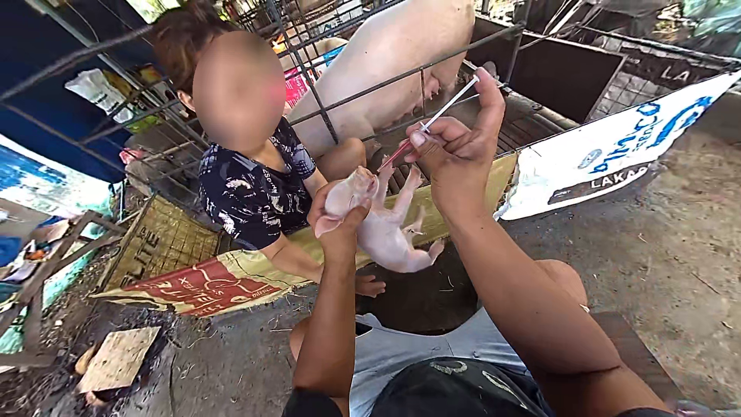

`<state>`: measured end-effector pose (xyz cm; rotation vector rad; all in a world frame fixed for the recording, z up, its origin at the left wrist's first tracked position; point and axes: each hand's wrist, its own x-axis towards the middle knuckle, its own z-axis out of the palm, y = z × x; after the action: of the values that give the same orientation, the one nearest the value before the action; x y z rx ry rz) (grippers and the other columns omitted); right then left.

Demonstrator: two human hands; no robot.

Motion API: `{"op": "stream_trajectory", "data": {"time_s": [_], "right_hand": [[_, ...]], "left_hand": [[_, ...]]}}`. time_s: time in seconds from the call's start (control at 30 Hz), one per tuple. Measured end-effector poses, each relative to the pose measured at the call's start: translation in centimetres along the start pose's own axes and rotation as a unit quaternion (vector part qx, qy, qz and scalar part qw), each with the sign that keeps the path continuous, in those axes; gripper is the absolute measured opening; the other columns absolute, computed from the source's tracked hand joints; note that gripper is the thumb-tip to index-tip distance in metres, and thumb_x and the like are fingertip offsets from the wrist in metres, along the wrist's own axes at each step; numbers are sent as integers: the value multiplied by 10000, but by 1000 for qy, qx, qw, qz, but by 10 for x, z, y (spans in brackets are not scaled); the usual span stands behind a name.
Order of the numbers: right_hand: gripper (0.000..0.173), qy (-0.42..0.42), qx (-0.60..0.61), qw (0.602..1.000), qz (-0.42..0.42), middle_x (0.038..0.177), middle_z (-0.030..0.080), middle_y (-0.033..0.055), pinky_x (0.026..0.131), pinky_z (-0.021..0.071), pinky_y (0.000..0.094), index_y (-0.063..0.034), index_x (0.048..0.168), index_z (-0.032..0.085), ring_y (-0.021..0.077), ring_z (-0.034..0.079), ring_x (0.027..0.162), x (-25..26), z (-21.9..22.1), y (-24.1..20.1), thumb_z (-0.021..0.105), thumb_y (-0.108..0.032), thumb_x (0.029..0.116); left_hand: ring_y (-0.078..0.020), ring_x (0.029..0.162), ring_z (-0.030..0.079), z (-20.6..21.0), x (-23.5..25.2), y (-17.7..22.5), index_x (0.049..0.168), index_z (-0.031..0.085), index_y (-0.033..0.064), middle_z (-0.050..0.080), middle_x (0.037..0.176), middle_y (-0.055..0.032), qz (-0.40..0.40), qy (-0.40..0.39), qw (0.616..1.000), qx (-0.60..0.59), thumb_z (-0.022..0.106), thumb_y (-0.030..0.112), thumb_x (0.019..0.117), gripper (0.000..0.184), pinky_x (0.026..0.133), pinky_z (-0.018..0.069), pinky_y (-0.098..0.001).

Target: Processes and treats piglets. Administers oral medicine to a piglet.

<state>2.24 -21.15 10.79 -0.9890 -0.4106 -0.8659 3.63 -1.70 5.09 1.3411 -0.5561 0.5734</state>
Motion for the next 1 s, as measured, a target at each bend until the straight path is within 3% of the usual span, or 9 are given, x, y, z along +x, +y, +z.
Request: {"op": "stream_trajectory", "data": {"time_s": [0.13,0.57,0.7,0.8,1.0], "right_hand": [[987,-1,9,1000,6,914,667,167,686,658,422,-60,1599,40,295,727,771,-1,18,6,690,143,884],[931,-74,-32,996,-37,906,675,146,696,650,376,18,1581,117,250,718,772,8,48,-5,718,118,876],[901,-98,-52,993,-37,911,675,144,692,648,364,27,1573,154,241,718,774,8,56,-7,724,104,879],[882,-114,-68,991,-10,912,695,122,603,642,327,-2,1581,190,217,719,734,5,68,-8,730,74,887],[853,-137,-70,988,-27,903,699,123,662,646,326,19,1557,234,209,717,744,3,79,-8,740,91,873]], "left_hand": [[-206,998,698,-5,3,1,1224,640,28,710,1112,-115,-10,31,999,-43,815,7,740,515,857,611,-398],[-238,1037,694,-8,7,9,1271,609,19,699,1147,-160,-60,66,979,-181,866,156,768,582,902,596,-435],[-187,1002,694,-14,7,6,1237,626,55,705,1105,-109,-48,58,978,-193,855,171,782,523,883,598,-390],[-171,998,698,-15,8,10,1218,645,74,714,1098,-89,-37,49,977,-205,869,193,783,504,881,598,-376],[-162,1002,700,-19,10,17,1220,642,75,719,1089,-75,-30,60,971,-232,838,152,793,476,894,595,-373]]}}
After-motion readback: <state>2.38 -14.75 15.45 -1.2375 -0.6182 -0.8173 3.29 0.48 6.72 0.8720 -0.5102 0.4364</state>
